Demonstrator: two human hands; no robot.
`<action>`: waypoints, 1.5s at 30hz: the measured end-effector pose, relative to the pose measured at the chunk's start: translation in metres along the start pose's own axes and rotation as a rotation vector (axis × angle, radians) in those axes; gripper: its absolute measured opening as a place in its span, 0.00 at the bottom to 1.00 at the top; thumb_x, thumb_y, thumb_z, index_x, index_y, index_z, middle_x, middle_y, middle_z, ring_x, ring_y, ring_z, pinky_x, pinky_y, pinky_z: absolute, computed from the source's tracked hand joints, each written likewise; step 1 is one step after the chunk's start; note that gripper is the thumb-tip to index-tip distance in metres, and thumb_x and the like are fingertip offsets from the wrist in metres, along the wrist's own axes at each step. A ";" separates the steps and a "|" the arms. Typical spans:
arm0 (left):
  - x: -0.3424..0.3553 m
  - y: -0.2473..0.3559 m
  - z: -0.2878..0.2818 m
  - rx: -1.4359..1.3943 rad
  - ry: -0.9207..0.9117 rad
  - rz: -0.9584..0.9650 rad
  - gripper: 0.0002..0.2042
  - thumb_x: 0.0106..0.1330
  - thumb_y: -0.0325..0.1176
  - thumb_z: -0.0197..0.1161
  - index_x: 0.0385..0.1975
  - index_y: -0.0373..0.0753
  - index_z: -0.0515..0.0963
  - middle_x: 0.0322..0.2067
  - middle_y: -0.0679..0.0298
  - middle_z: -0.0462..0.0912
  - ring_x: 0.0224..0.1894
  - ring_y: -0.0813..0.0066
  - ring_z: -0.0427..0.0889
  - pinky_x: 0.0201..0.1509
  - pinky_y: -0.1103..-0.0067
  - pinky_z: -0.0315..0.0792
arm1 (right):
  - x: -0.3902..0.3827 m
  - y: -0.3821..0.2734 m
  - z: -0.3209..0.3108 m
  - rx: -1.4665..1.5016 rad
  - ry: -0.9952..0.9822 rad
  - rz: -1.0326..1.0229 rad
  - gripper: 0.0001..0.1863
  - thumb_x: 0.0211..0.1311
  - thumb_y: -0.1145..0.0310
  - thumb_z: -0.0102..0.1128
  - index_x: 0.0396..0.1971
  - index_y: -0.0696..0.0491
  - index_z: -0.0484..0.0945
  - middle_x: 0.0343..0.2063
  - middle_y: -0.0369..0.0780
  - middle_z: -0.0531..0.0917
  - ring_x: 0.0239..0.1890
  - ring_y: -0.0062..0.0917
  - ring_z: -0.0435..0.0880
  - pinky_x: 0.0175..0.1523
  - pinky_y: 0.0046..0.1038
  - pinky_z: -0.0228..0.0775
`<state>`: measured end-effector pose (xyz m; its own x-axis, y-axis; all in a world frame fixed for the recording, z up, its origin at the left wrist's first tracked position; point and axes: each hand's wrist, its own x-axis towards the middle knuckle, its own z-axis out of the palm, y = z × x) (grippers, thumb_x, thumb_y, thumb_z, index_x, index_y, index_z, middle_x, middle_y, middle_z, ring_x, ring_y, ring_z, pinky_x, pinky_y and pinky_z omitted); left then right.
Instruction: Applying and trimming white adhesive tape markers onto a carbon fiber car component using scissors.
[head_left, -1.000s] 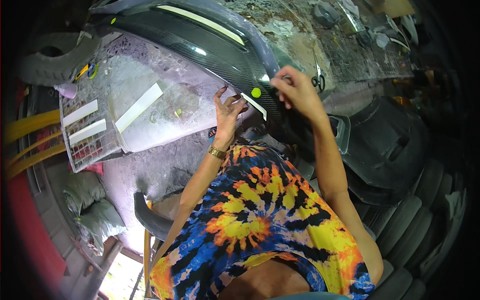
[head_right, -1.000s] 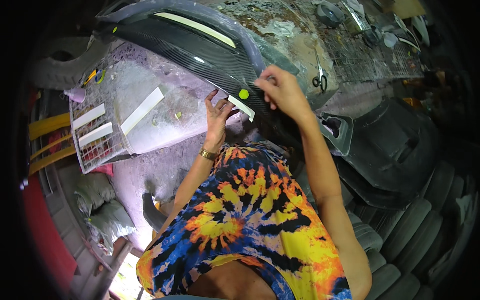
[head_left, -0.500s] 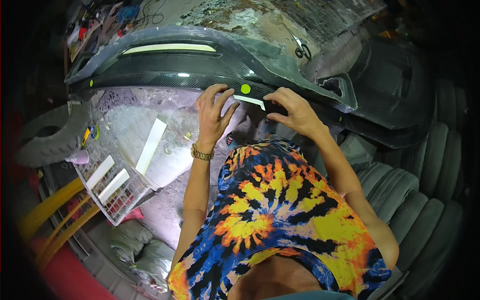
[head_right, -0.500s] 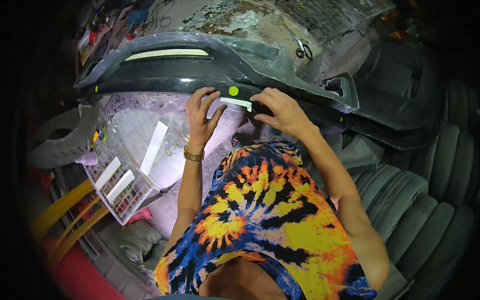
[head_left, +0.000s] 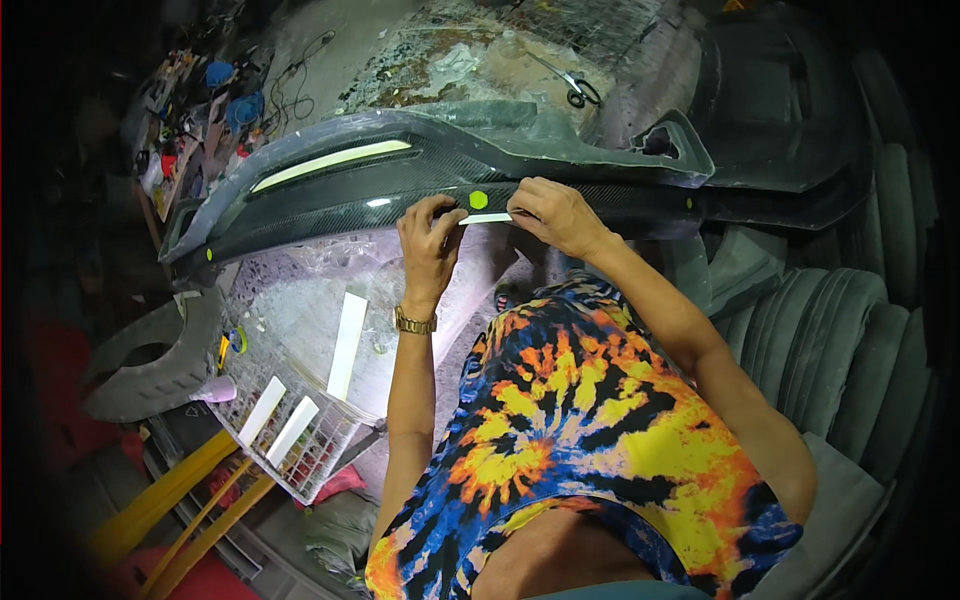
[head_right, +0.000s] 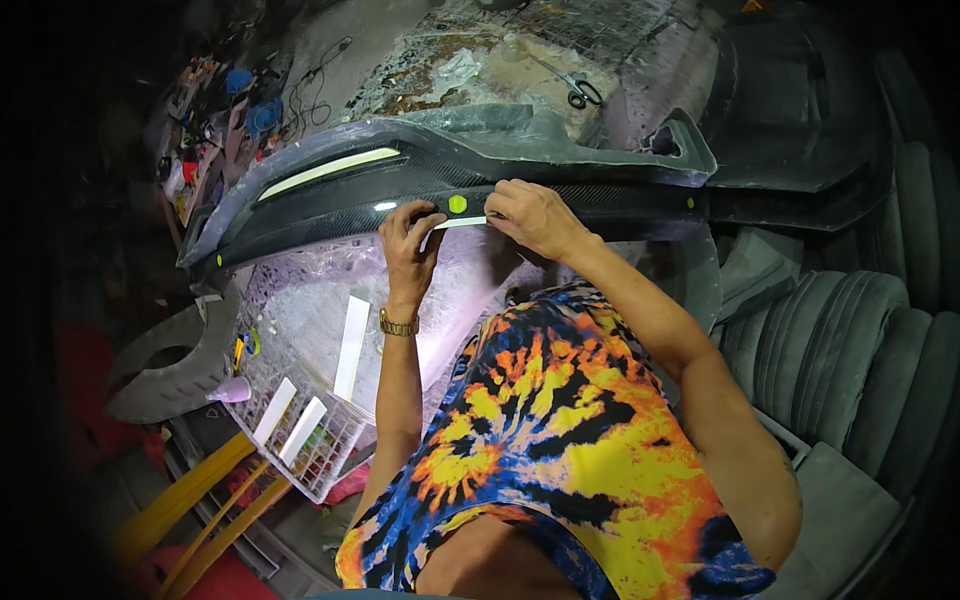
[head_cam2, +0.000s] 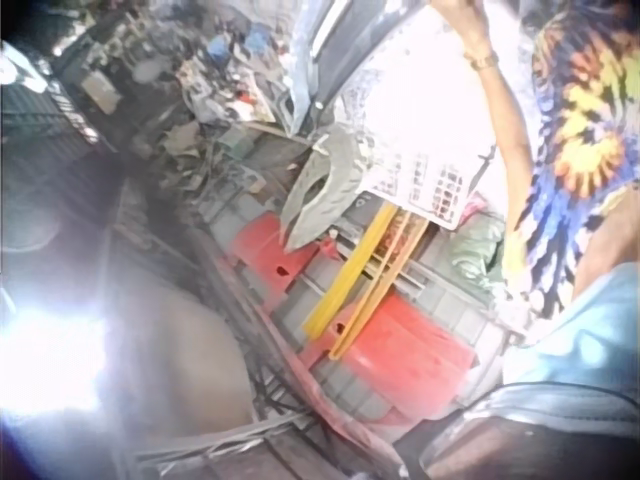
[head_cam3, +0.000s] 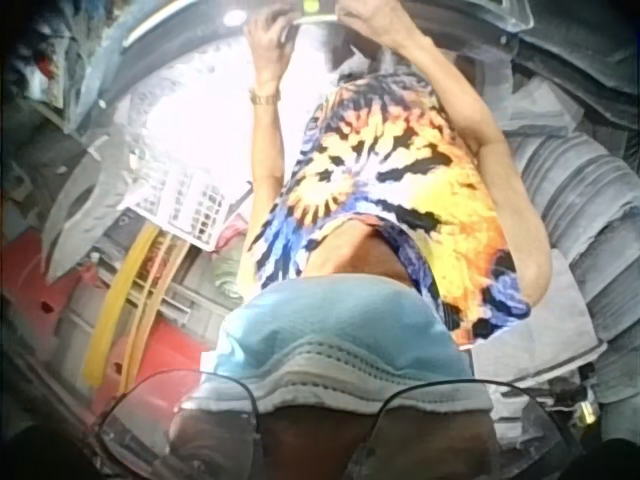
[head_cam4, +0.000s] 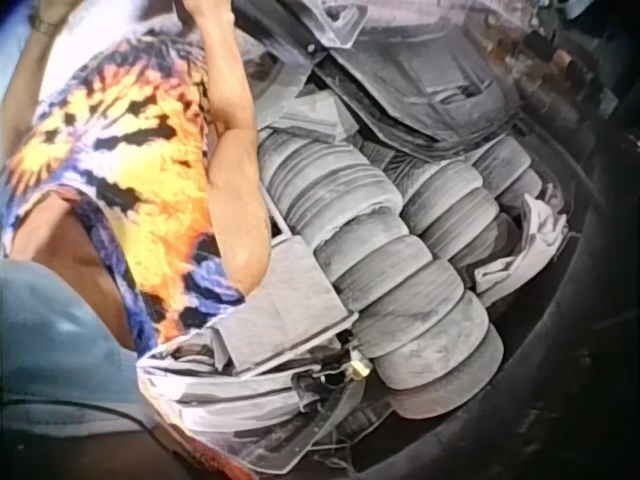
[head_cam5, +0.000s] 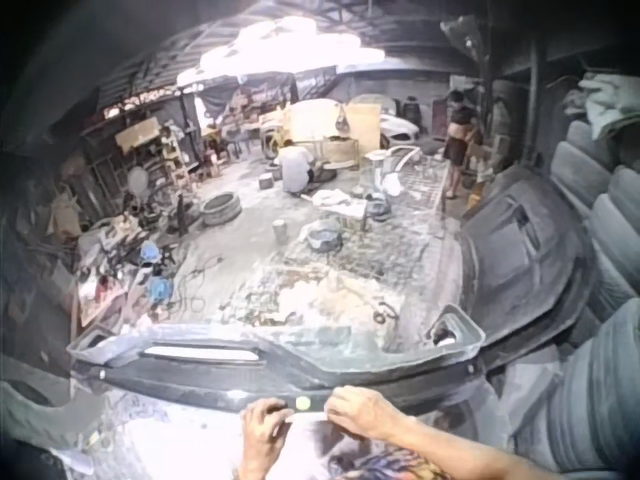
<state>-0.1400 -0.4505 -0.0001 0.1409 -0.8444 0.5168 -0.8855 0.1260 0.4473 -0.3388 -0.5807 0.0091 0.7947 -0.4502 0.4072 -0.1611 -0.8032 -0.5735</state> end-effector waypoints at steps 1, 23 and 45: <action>0.001 0.000 0.002 0.002 -0.006 0.000 0.14 0.51 0.22 0.69 0.39 0.44 0.81 0.45 0.66 0.79 0.50 0.65 0.75 0.55 0.70 0.64 | -0.001 0.002 0.000 0.001 0.009 0.004 0.08 0.53 0.73 0.64 0.30 0.54 0.73 0.29 0.40 0.73 0.35 0.37 0.77 0.41 0.36 0.71; 0.026 0.053 -0.021 0.229 -0.364 0.174 0.11 0.58 0.29 0.67 0.40 0.45 0.79 0.44 0.69 0.78 0.50 0.69 0.76 0.50 0.69 0.64 | -0.001 0.009 -0.049 0.272 -0.019 0.093 0.11 0.57 0.68 0.66 0.36 0.57 0.79 0.33 0.42 0.79 0.37 0.38 0.80 0.43 0.33 0.72; -0.003 0.094 -0.091 0.159 -0.023 -0.154 0.21 0.54 0.21 0.68 0.50 0.38 0.78 0.51 0.56 0.78 0.55 0.59 0.75 0.59 0.68 0.67 | 0.050 0.100 -0.155 0.096 -0.011 0.242 0.14 0.64 0.60 0.60 0.39 0.57 0.80 0.34 0.42 0.82 0.33 0.29 0.80 0.40 0.29 0.72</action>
<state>-0.1832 -0.3888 0.1062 0.2715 -0.8593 0.4335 -0.9131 -0.0877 0.3981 -0.4059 -0.7440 0.0821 0.7462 -0.6199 0.2426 -0.2912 -0.6318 -0.7184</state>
